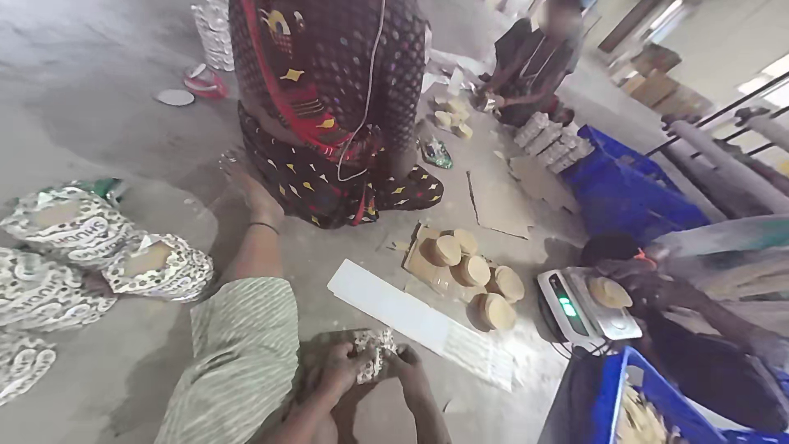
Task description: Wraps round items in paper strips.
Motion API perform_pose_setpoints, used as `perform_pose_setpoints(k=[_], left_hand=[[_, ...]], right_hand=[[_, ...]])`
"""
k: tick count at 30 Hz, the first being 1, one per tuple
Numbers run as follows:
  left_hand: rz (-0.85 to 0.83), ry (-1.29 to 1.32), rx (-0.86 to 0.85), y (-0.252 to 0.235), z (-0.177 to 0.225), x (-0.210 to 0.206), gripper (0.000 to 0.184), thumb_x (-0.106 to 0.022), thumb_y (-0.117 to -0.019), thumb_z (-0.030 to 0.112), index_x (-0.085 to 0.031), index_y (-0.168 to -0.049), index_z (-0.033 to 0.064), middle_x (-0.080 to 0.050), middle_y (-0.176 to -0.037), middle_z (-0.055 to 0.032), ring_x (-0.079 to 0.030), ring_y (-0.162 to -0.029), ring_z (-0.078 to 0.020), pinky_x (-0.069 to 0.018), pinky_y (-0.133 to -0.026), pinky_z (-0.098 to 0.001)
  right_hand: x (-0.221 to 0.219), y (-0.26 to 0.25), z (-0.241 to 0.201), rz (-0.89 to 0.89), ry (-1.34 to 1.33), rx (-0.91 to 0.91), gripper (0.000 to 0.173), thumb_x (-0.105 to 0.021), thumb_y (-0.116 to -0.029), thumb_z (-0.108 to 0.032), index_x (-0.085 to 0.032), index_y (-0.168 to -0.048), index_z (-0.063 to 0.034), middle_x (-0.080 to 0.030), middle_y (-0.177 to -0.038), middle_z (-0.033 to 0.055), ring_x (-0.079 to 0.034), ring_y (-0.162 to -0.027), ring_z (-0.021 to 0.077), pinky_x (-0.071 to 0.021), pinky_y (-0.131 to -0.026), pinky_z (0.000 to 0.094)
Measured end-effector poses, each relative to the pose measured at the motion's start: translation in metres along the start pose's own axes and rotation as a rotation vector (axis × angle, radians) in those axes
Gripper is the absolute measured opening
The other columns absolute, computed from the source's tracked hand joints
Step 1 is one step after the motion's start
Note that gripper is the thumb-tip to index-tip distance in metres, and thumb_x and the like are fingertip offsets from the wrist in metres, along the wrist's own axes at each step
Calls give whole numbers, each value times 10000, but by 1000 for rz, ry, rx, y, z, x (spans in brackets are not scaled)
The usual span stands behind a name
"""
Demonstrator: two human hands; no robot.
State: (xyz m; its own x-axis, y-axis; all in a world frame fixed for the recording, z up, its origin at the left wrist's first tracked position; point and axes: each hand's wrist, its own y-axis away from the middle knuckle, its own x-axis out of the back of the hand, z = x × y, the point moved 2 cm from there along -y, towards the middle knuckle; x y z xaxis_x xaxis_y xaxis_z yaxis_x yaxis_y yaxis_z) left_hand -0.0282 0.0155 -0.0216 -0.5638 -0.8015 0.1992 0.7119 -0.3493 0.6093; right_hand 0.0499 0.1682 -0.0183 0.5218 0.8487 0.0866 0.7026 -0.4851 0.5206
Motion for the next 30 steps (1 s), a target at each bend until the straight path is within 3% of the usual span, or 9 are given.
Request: perform_pose_setpoints(k=[3,4,8,12,16,19,22,26,30], left_hand=[[-20,-66,-34,4,-2,0,405,-766,-928,279,-679,-1073,-88,-673,-1098,-241,-636,-1076,-325,-485,-998,-485],[-23,-70,-49,6,-4,0,403,-766,-927,279,-682,-1075,-86,-675,-1093,-237,-637,-1072,-321,-487,-998,-483],[-35,-49,-48,13,-9,1,393,-750,-941,270,-676,-1077,-92,-669,-1084,-237,-631,-1058,-317,-482,-991,-489],[-33,94,-81,19,-15,-1,319,-751,-936,209,-679,-1080,-67,-689,-1022,-172,-654,-982,-224,-518,-938,-423],[-80,187,-35,28,-16,-2,471,-741,-939,172,-582,-1298,-90,-631,-1262,-243,-615,-1188,-292,-482,-1053,-448],[-93,259,-8,34,-11,0,428,-732,-934,119,-594,-1293,-68,-648,-1230,-218,-649,-1125,-267,-537,-982,-445],[-41,248,45,40,-1,1,318,-704,-977,193,-660,-1185,-44,-679,-1104,-177,-658,-1004,-235,-541,-912,-441],[-5,177,35,40,-5,1,286,-684,-996,227,-704,-1083,-45,-700,-1036,-170,-648,-975,-234,-508,-920,-448],[6,160,18,43,-7,-2,272,-675,-1002,219,-713,-1070,-42,-701,-1030,-171,-650,-982,-243,-504,-935,-461]], right_hand=[[6,-3,-7,-138,36,-138,414,-643,-979,-43,-500,-1348,80,-664,-1005,159,-658,-793,170,-578,-736,352],[7,-3,-8,-172,78,-153,404,-639,-988,-65,-522,-1348,76,-673,-987,144,-663,-781,160,-582,-731,343],[9,2,-10,-194,132,-180,227,-652,-986,-88,-624,-1159,58,-687,-920,95,-659,-787,131,-569,-753,321],[5,15,-14,-43,90,-156,115,-666,-974,-54,-664,-1016,53,-681,-841,77,-649,-735,112,-569,-722,297],[4,22,-9,65,68,-60,141,-676,-951,-9,-616,-827,22,-615,-697,32,-587,-627,71,-525,-640,253],[6,29,-7,56,126,6,160,-704,-923,-1,-603,-800,10,-597,-664,8,-573,-606,53,-515,-634,242],[6,36,-4,37,282,39,164,-729,-910,-46,-608,-816,13,-571,-670,14,-547,-617,78,-490,-644,284],[-1,46,-2,80,194,-30,183,-680,-968,-74,-692,-1083,68,-699,-883,116,-648,-777,135,-549,-769,332],[-9,53,3,223,94,-90,204,-665,-996,-137,-696,-942,57,-659,-766,80,-597,-670,113,-517,-671,306]])
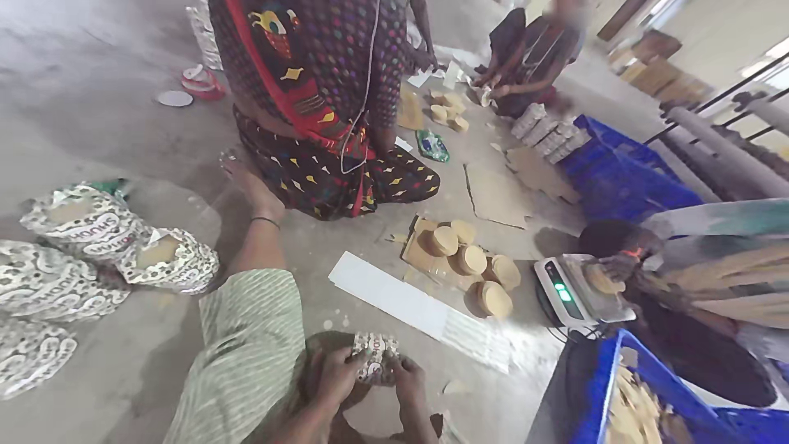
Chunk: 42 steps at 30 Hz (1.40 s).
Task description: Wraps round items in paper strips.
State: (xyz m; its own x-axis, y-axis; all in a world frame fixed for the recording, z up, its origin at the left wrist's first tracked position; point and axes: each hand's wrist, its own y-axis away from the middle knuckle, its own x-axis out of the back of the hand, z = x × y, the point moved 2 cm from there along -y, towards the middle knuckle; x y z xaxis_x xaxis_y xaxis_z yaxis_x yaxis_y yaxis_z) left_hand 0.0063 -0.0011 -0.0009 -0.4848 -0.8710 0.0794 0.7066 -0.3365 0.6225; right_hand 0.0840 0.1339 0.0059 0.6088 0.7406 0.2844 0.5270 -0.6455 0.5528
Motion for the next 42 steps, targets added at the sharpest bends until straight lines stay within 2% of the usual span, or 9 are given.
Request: perform_pose_setpoints(k=[5,10,16,21,23,26,37,40,42], left_hand=[[31,-148,-112,4,-9,-2,306,-629,-1023,214,-696,-901,-59,-636,-806,-142,-601,-793,-230,-489,-802,-450],[-25,-187,-49,3,0,0,299,-616,-1033,208,-698,-1105,-71,-695,-1058,-229,-657,-1031,-316,-490,-979,-502],[22,-279,-91,7,7,1,360,-609,-1039,284,-692,-933,-49,-644,-838,-157,-610,-815,-258,-481,-806,-470],[33,-267,-44,1,10,-3,359,-570,-1061,250,-700,-1045,-84,-686,-991,-230,-651,-969,-319,-487,-931,-496],[19,-231,-28,6,7,-2,394,-669,-1005,295,-684,-1085,-90,-681,-1023,-242,-647,-990,-333,-490,-944,-510],[54,-180,-37,8,-2,-5,338,-801,-897,281,-724,-1001,-31,-712,-931,-167,-674,-917,-275,-521,-895,-494],[-64,-124,-58,0,-7,2,263,-586,-1047,171,-694,-1060,-69,-689,-992,-165,-637,-928,-208,-503,-907,-415],[38,-42,-15,-8,-17,-4,272,-682,-981,114,-654,-1185,-63,-684,-1122,-205,-665,-1014,-259,-536,-933,-431],[131,-45,-28,-8,-16,-9,254,-735,-939,90,-673,-1140,-51,-685,-1124,-210,-657,-1056,-286,-518,-968,-450]], right_hand=[[-3,7,11,58,-20,-11,250,-664,-1001,-161,-676,-884,59,-629,-713,74,-587,-641,119,-519,-665,320],[0,7,9,38,9,-32,216,-691,-982,-147,-702,-962,68,-671,-797,110,-615,-698,146,-536,-708,348],[-3,11,3,36,-65,-25,244,-672,-997,-149,-653,-858,50,-639,-694,71,-620,-608,118,-560,-633,307],[-7,-2,18,70,-51,-16,265,-672,-1000,-175,-674,-898,70,-646,-729,110,-624,-629,163,-561,-656,357],[-4,6,16,48,-45,-16,222,-680,-989,-143,-695,-976,78,-671,-804,123,-633,-680,159,-558,-690,348],[-5,8,17,36,-56,-13,192,-734,-943,-111,-674,-896,66,-664,-748,110,-636,-652,157,-566,-674,355],[6,1,16,-81,-167,-136,156,-621,-1022,-108,-671,-1013,40,-647,-808,54,-589,-714,102,-509,-694,287],[-1,2,25,-23,-221,-66,200,-643,-988,-27,-642,-1152,86,-667,-896,105,-605,-695,102,-535,-667,274],[-4,4,28,48,-172,-56,152,-670,-977,-56,-651,-1062,68,-657,-856,96,-587,-689,107,-512,-666,285]])
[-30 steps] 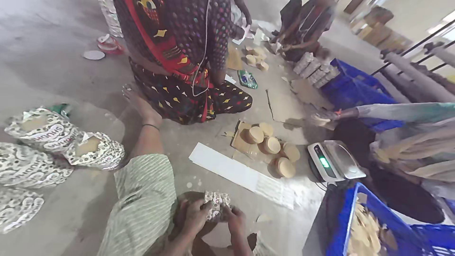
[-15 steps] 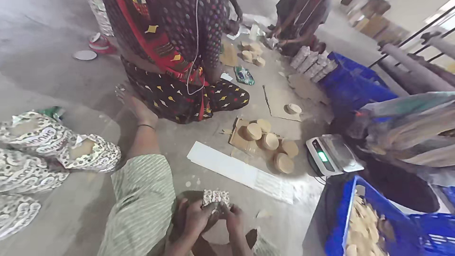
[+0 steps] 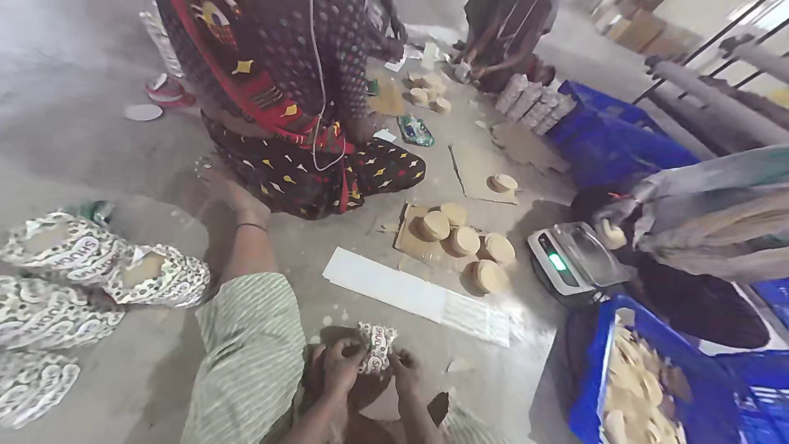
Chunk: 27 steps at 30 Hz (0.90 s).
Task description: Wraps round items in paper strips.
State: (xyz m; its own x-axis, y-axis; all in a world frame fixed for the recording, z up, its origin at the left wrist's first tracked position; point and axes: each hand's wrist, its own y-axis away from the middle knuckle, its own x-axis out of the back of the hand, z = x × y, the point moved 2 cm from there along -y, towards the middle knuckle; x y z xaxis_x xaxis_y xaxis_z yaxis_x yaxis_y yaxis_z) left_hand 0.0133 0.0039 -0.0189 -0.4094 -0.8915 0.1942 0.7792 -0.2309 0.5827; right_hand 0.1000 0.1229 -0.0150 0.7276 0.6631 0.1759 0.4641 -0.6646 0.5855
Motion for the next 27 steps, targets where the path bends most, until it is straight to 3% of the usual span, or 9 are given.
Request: perform_pose_setpoints(k=[1,4,8,13,16,19,22,25,27], left_hand=[[21,-48,-46,2,2,-1,222,-729,-945,97,-706,-1104,-55,-701,-1107,-210,-664,-1054,-287,-514,-977,-446],[-25,-332,-249,12,18,3,278,-687,-982,191,-750,-1057,-69,-683,-1206,-245,-635,-1174,-352,-462,-1071,-480],[-279,-859,-181,14,58,-3,524,-770,-888,439,-714,-1201,22,-662,-1277,-205,-589,-1257,-364,-431,-1091,-553],[-440,-1250,-87,41,101,-38,366,-633,-965,84,-614,-1300,-63,-585,-1387,-263,-541,-1314,-446,-445,-1056,-618],[-408,-1218,-65,36,99,-34,346,-634,-967,116,-630,-1274,-44,-599,-1370,-252,-561,-1294,-438,-468,-1031,-624],[-226,-855,19,17,61,-7,562,-718,-899,363,-632,-1316,-4,-625,-1341,-242,-580,-1277,-398,-455,-1051,-610],[28,50,-10,52,54,-4,499,-810,-864,165,-600,-1234,-95,-631,-1210,-250,-610,-1119,-309,-503,-989,-455],[146,575,-13,96,56,-28,284,-766,-914,100,-643,-1106,-70,-670,-1001,-178,-635,-894,-225,-540,-833,-394],[156,625,-114,106,64,-32,244,-770,-908,82,-666,-1072,-66,-700,-980,-169,-666,-911,-215,-551,-878,-397]], right_hand=[[-1,3,1,20,51,-2,144,-665,-988,-89,-663,-1002,54,-643,-819,83,-580,-682,112,-509,-669,298],[-5,9,6,26,222,65,229,-637,-1019,-169,-725,-1074,35,-712,-888,139,-656,-765,207,-542,-745,420],[-5,26,13,45,342,236,221,-646,-988,-75,-739,-1168,13,-693,-1160,257,-677,-1025,376,-523,-939,532],[-4,41,13,26,422,352,235,-639,-958,2,-729,-1174,14,-617,-1264,316,-655,-1087,417,-530,-955,519],[0,44,12,-15,366,394,267,-615,-976,-11,-699,-1225,43,-638,-1265,307,-652,-1092,425,-524,-949,525],[6,55,21,36,61,296,452,-606,-1016,-107,-504,-1388,128,-567,-1315,358,-595,-1148,432,-486,-983,523],[0,66,11,10,-233,220,645,-656,-985,-115,-325,-1486,121,-481,-1399,356,-558,-1192,388,-491,-983,510],[-10,88,-11,33,-407,319,476,-639,-968,-45,-430,-1368,108,-583,-1174,194,-607,-987,175,-538,-878,344],[-9,96,-30,94,-492,423,323,-615,-971,-15,-539,-1249,131,-645,-1058,132,-647,-914,92,-565,-853,269]])
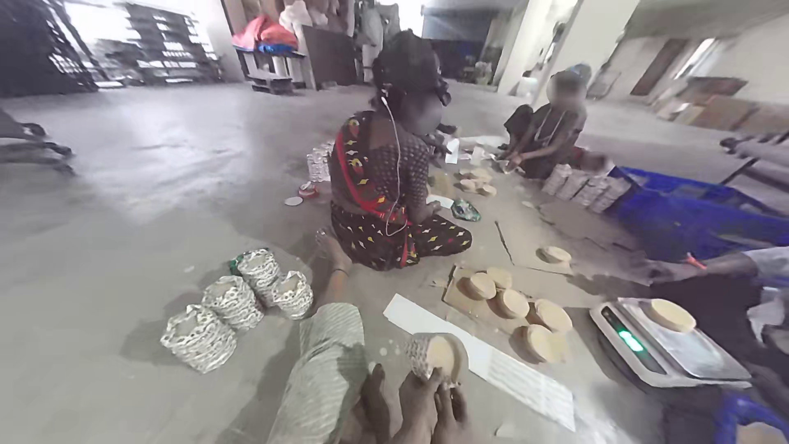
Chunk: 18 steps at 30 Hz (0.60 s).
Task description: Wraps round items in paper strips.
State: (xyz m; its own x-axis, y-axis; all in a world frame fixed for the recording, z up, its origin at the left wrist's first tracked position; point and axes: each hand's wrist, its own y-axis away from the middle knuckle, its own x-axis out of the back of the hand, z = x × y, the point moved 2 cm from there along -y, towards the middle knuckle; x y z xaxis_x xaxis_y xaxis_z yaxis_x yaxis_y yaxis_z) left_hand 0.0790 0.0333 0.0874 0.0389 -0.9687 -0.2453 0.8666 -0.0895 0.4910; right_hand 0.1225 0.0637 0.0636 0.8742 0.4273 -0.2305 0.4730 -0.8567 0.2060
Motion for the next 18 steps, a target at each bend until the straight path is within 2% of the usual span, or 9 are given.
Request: perform_pose_setpoints(k=[2,3,6,8,11,12,15,17,18], left_hand=[[-7,-2,-192,12,5,-1,233,-807,-836,17,-689,-1024,-54,-730,-894,-103,-696,-826,-116,-581,-812,-303],[-15,-1,-303,17,6,-1,249,-821,-788,-23,-705,-1004,-66,-747,-897,-91,-710,-843,-81,-590,-833,-273],[-43,6,-541,23,7,1,265,-803,-733,-22,-717,-974,-93,-746,-941,-126,-704,-910,-86,-571,-890,-282],[-34,90,-576,18,11,1,269,-811,-743,46,-715,-955,-89,-753,-929,-113,-715,-877,-70,-586,-877,-269],[-34,150,-418,29,28,6,280,-817,-785,30,-702,-1009,-94,-748,-905,-115,-718,-846,-95,-592,-841,-287],[-45,168,-348,37,35,8,273,-808,-800,12,-696,-1029,-85,-745,-898,-106,-714,-834,-96,-592,-825,-287],[-125,196,-220,61,48,16,217,-783,-822,-7,-695,-1016,-48,-737,-870,-51,-696,-822,-62,-586,-821,-268],[-177,177,-196,72,48,20,190,-769,-825,-28,-678,-991,-45,-726,-846,-16,-685,-801,-31,-585,-810,-242],[-186,171,-197,74,49,21,170,-764,-833,-29,-671,-975,-47,-715,-830,-6,-674,-790,-23,-578,-801,-236]], right_hand=[[-5,5,-19,68,-33,38,222,-569,-1017,-48,-603,-1140,133,-669,-919,80,-668,-797,42,-583,-781,224],[-6,6,-28,114,-9,41,213,-563,-1035,-95,-623,-1053,108,-648,-819,38,-645,-712,19,-573,-721,207],[-9,2,-49,176,96,153,165,-608,-989,-61,-602,-889,71,-550,-664,-20,-542,-554,-10,-517,-590,177],[-8,4,-58,83,231,305,130,-642,-946,-20,-635,-931,110,-616,-733,40,-597,-609,7,-554,-632,188],[-4,21,-71,-128,508,508,251,-600,-970,4,-672,-1142,172,-687,-1031,284,-697,-863,225,-591,-777,341],[-4,23,-74,-148,490,493,256,-601,-970,6,-673,-1157,165,-686,-1049,269,-693,-878,211,-591,-775,329],[-6,9,-83,-48,122,305,116,-616,-932,9,-584,-1031,61,-628,-822,-8,-613,-679,-14,-553,-648,173],[-3,-1,-92,13,-4,312,108,-624,-920,21,-590,-1017,53,-589,-731,-51,-575,-599,-27,-529,-590,165],[-3,-1,-97,50,8,375,49,-656,-899,32,-612,-913,51,-603,-683,-47,-574,-562,-21,-529,-565,166]])
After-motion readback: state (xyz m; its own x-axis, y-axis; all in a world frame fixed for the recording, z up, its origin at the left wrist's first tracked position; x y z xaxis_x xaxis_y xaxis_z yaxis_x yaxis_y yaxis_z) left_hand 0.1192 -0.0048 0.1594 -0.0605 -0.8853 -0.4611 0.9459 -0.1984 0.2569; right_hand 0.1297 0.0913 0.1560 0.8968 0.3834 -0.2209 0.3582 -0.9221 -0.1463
